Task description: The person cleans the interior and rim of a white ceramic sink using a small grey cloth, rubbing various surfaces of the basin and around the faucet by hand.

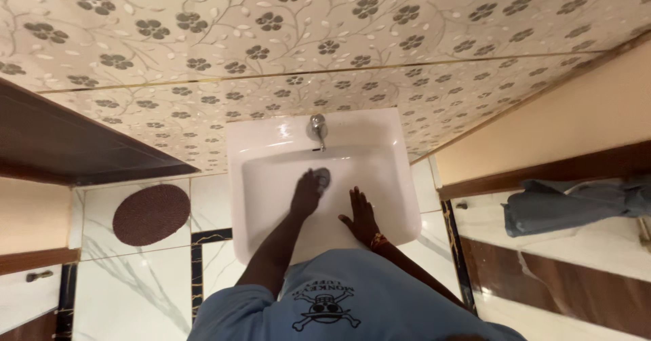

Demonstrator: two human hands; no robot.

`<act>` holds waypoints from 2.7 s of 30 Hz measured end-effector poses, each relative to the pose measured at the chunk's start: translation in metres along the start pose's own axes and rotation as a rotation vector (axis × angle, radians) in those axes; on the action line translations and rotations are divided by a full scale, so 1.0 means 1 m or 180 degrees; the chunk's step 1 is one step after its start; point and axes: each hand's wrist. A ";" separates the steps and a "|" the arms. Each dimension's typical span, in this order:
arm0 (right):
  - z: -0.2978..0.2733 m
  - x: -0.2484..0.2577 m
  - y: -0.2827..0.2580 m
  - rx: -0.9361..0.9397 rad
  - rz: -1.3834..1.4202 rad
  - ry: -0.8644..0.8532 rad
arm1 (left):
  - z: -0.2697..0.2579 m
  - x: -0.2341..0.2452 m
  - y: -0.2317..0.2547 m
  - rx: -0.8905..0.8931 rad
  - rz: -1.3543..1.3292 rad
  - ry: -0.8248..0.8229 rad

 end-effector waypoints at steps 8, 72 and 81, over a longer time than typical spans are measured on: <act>0.012 0.053 0.056 0.0046 -0.0093 0.0491 | 0.024 -0.012 0.078 -0.0068 -0.1187 -0.1642; 0.164 -0.100 -0.141 0.1051 -0.0860 0.0966 | -0.064 0.093 -0.152 0.0222 -0.0070 0.0677; 0.125 0.006 -0.057 -0.0455 -0.1752 0.1299 | -0.060 0.093 -0.152 0.0258 -0.0058 0.0509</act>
Point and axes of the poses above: each hand's wrist, its own z-axis towards the middle knuckle, its own x-axis out of the back of the hand, y = z × x, and after that the axes turned 8 degrees about z, right-handed
